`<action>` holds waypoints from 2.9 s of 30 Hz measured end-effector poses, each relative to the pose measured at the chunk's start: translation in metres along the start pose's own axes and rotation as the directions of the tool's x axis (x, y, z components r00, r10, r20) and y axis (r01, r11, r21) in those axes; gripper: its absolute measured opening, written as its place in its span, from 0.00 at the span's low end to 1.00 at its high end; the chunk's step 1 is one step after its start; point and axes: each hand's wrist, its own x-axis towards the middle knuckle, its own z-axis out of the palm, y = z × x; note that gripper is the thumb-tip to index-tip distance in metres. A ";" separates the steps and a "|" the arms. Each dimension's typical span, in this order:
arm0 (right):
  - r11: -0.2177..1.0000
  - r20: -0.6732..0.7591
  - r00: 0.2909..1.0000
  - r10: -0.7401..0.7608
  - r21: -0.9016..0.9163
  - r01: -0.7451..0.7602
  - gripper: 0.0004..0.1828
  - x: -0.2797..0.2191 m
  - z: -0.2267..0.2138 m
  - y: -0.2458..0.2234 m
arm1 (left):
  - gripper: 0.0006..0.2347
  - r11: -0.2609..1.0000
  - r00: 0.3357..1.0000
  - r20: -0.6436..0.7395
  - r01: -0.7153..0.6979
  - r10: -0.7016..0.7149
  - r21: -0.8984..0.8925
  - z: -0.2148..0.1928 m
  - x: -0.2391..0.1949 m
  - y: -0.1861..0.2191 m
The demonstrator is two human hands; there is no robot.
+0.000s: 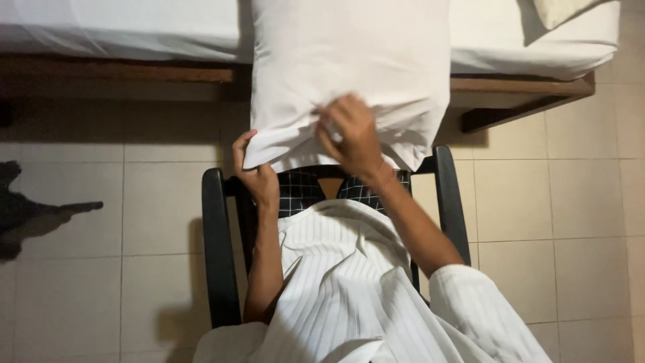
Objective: Putting a white pillowcase onto a pillow while sitting in a chair.
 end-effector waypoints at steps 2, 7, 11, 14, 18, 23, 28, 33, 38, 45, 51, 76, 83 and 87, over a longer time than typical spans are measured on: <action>0.999 -0.041 0.998 -0.045 0.024 0.046 0.17 -0.014 0.011 -0.034 | 0.11 0.997 1.000 -0.003 0.009 -0.009 -0.081 -0.001 0.004 0.000; 0.993 -0.267 0.957 -0.112 -0.052 0.102 0.25 -0.035 0.065 -0.035 | 0.09 0.993 0.999 0.002 0.045 -0.045 -0.106 -0.008 0.009 0.014; 0.983 -0.444 0.895 -0.050 -0.179 -0.034 0.27 -0.045 0.110 0.015 | 0.07 0.968 0.980 0.016 0.198 -0.198 -0.156 -0.013 0.008 0.021; 0.979 -0.430 0.896 -0.107 -0.201 0.020 0.23 -0.043 0.101 0.013 | 0.07 0.926 0.960 0.054 0.280 -0.275 -0.254 -0.015 0.004 0.012; 0.979 -0.349 0.916 -0.196 -0.128 0.161 0.17 -0.030 0.073 -0.018 | 0.07 0.894 0.950 0.057 0.307 -0.306 -0.325 -0.016 -0.002 0.004; 0.984 -0.318 0.932 -0.177 -0.041 0.173 0.16 -0.027 0.054 -0.042 | 0.15 0.719 0.820 0.168 0.563 -0.547 -0.407 -0.025 -0.022 -0.045; 0.987 -0.274 0.950 -0.152 0.006 0.159 0.17 -0.026 0.049 -0.054 | 0.20 0.615 0.740 0.245 0.663 -0.627 -0.428 -0.029 -0.024 -0.045; 0.993 -0.241 0.965 -0.103 0.029 0.113 0.16 -0.018 0.054 -0.065 | 0.24 0.556 0.710 0.408 0.704 -0.574 -0.442 -0.035 -0.028 -0.045; 0.993 -0.251 0.963 -0.103 0.030 0.114 0.16 -0.015 0.058 -0.069 | 0.26 0.544 0.714 0.430 0.700 -0.552 -0.463 -0.040 -0.024 -0.041; 0.981 -0.234 0.955 -0.184 0.023 0.194 0.18 -0.012 0.057 -0.067 | 0.25 0.599 0.728 0.433 0.684 -0.531 -0.416 -0.039 -0.021 -0.019; 0.982 -0.149 0.971 -0.187 0.004 0.190 0.24 -0.016 0.048 -0.045 | 0.15 0.626 0.716 0.337 0.699 -0.612 -0.346 -0.033 -0.011 -0.013; 0.973 -0.115 0.966 -0.232 -0.014 0.232 0.25 -0.032 0.047 -0.056 | 0.17 0.553 0.680 0.368 0.731 -0.634 -0.399 -0.046 -0.013 -0.016; 0.976 -0.012 0.976 -0.219 0.010 0.219 0.32 -0.036 0.047 -0.055 | 0.15 0.522 0.681 0.404 0.730 -0.611 -0.441 -0.050 -0.011 -0.007; 0.981 0.007 0.983 -0.183 -0.063 0.183 0.36 -0.040 0.047 -0.058 | 0.16 0.566 0.716 0.467 0.697 -0.518 -0.441 -0.049 -0.009 0.009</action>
